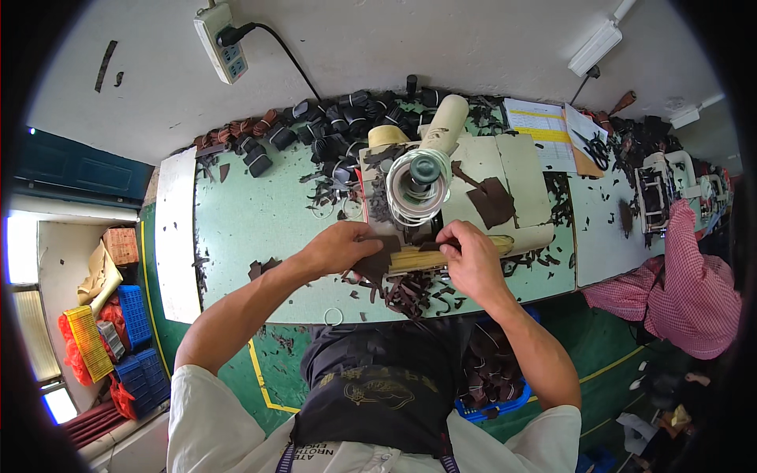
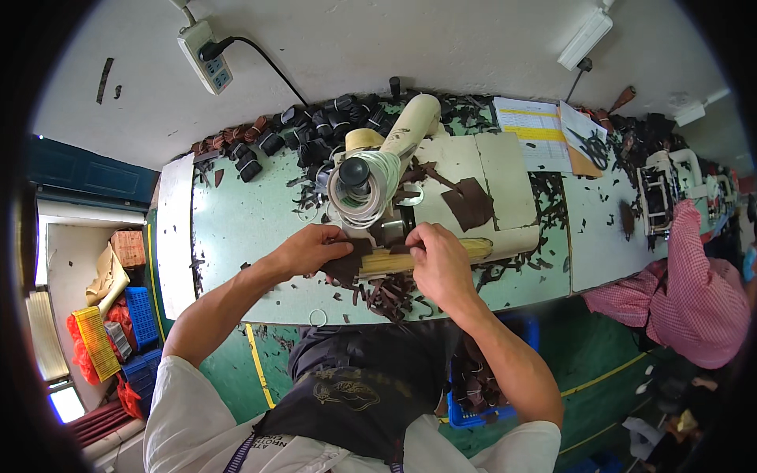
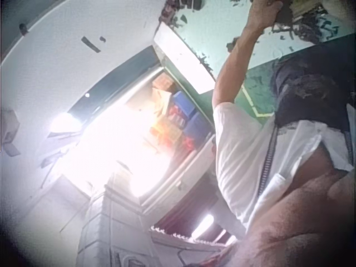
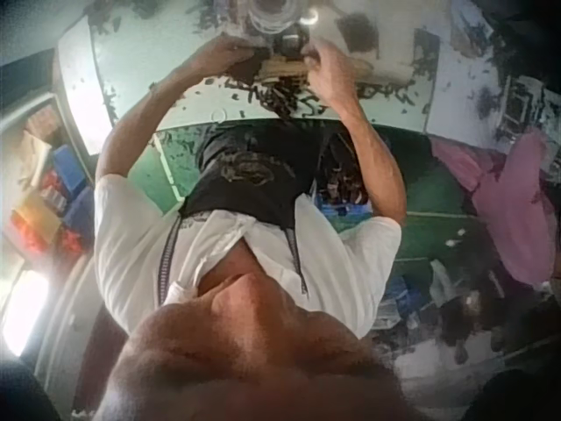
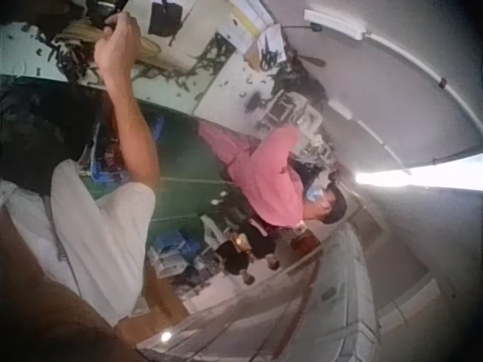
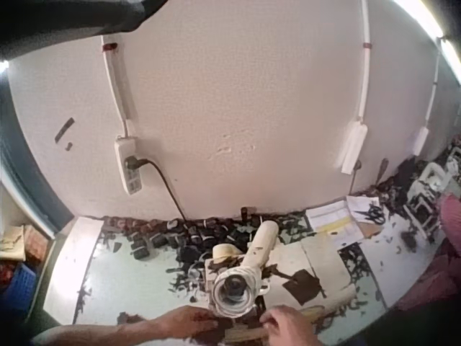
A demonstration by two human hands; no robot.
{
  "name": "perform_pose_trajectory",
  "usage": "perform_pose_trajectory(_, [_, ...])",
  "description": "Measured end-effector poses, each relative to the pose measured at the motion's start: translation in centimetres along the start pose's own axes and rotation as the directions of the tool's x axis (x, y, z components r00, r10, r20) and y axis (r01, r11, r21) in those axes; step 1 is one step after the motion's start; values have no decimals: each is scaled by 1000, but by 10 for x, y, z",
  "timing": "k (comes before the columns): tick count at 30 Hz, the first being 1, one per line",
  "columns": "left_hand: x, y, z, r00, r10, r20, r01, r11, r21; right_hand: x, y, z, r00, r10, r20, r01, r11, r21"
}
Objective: The person thins the edges of leather pieces using an industrial skiving machine.
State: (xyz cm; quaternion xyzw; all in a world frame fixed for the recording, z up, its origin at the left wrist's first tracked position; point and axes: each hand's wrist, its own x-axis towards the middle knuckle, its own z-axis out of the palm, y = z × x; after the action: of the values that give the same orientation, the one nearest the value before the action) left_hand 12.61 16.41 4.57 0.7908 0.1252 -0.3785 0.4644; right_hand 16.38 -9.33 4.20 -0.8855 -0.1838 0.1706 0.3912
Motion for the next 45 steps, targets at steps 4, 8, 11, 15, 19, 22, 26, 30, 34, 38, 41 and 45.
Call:
perform_pose_trajectory(4, [15, 10, 13, 992, 80, -97, -66, 989, 135, 1, -6, 12, 973, -214, -86, 206, 974, -93])
perform_pose_trajectory(8, [2, 7, 10, 991, 132, -1, -130, 974, -185, 3, -12, 17, 984, -178, -9, 165, 927, -338])
perform_pose_trajectory(11, [3, 6, 7, 998, -4, -64, 7, 999, 43, -5, -4, 13, 969, -203, -140, 165, 955, -245])
perform_pose_trajectory(15, [11, 13, 15, 993, -33, -114, 37, 999, 35, -3, -8, 12, 989, -145, -27, 141, 985, -103])
perform_pose_trajectory(19, [2, 15, 14, 994, 110, -23, -112, 988, -109, 2, -13, 22, 969, -233, -87, 187, 914, -361])
perform_pose_trajectory(22, [5, 1, 12, 983, 136, -127, -138, 990, -8, -4, -6, 16, 972, -207, -113, 155, 922, -355])
perform_pose_trajectory(26, [14, 9, 21, 981, 48, -189, -32, 996, 83, -2, -5, 16, 973, -220, -77, 204, 963, -177])
perform_pose_trajectory(30, [5, 4, 17, 980, 138, -145, -148, 987, -57, 2, -20, 17, 991, -136, -2, 121, 890, -440])
perform_pose_trajectory(34, [5, 0, 11, 983, 57, -174, -57, 998, 5, -7, -2, 8, 985, -152, -82, 125, 954, -272])
perform_pose_trajectory(38, [13, 12, 21, 965, 90, -247, -65, 992, 106, 0, -6, 10, 984, -164, -65, 156, 980, -120])
perform_pose_trajectory(41, [13, 7, 24, 974, 94, -206, -98, 995, -7, 4, -14, 16, 977, -203, -65, 182, 954, -240])
perform_pose_trajectory(45, [1, 3, 13, 981, 101, -166, -110, 993, -48, -4, -8, 6, 994, -112, -6, 106, 952, -288])
